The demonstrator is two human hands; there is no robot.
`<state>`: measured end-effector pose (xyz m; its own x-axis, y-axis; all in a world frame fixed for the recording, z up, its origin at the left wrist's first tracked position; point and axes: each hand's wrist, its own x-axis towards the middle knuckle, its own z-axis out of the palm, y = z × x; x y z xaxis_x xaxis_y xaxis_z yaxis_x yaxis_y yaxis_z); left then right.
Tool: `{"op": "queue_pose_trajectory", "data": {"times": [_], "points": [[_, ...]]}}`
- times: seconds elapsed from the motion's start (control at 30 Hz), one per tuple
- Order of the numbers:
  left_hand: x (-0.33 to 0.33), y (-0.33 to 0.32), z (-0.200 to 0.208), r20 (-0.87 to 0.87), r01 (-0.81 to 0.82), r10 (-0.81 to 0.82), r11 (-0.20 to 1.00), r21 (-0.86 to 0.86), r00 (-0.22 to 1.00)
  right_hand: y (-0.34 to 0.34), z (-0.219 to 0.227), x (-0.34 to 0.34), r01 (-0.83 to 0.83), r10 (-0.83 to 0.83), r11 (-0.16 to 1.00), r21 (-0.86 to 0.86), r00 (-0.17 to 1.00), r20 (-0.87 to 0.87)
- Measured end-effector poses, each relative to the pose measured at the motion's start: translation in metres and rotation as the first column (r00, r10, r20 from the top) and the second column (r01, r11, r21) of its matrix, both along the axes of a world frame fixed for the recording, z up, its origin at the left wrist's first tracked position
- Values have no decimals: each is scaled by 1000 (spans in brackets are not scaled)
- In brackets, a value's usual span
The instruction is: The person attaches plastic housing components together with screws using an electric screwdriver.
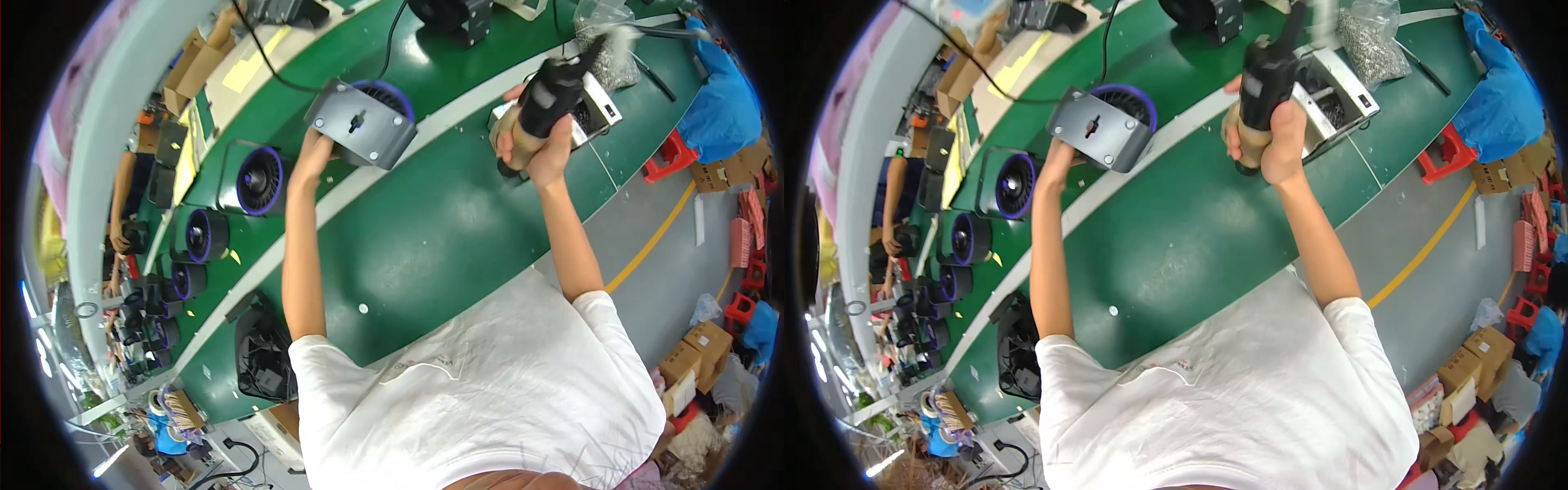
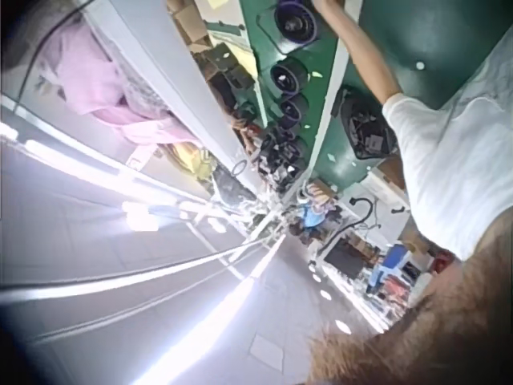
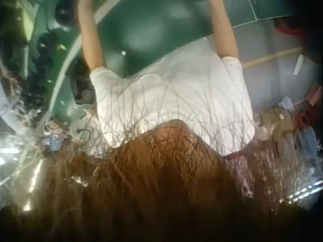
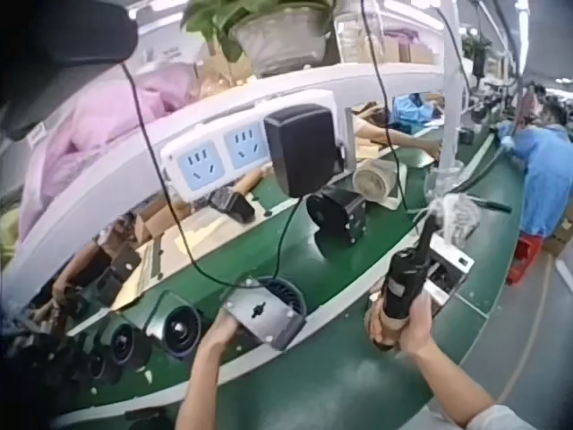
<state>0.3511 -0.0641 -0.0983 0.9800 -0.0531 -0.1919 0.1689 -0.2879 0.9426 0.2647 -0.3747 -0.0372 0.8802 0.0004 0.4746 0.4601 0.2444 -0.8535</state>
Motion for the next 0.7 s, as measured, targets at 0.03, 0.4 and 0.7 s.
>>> {"op": "queue_pose_trajectory", "data": {"times": [0.03, 0.4, 0.7], "points": [[18, 17, 3, 26, 0, 0, 1000, 24, 1000, -4, -9, 3, 0, 0, 1000, 24, 1000, 26], [142, -61, 76, 785, -250, -287, 840, 482, 549, -17, -29, -11, -158, 161, 987, 28, 976, -146], [224, -177, 32, 687, -217, -276, 813, 540, 672, -27, -42, -7, -209, 222, 974, 85, 955, -198]]}}
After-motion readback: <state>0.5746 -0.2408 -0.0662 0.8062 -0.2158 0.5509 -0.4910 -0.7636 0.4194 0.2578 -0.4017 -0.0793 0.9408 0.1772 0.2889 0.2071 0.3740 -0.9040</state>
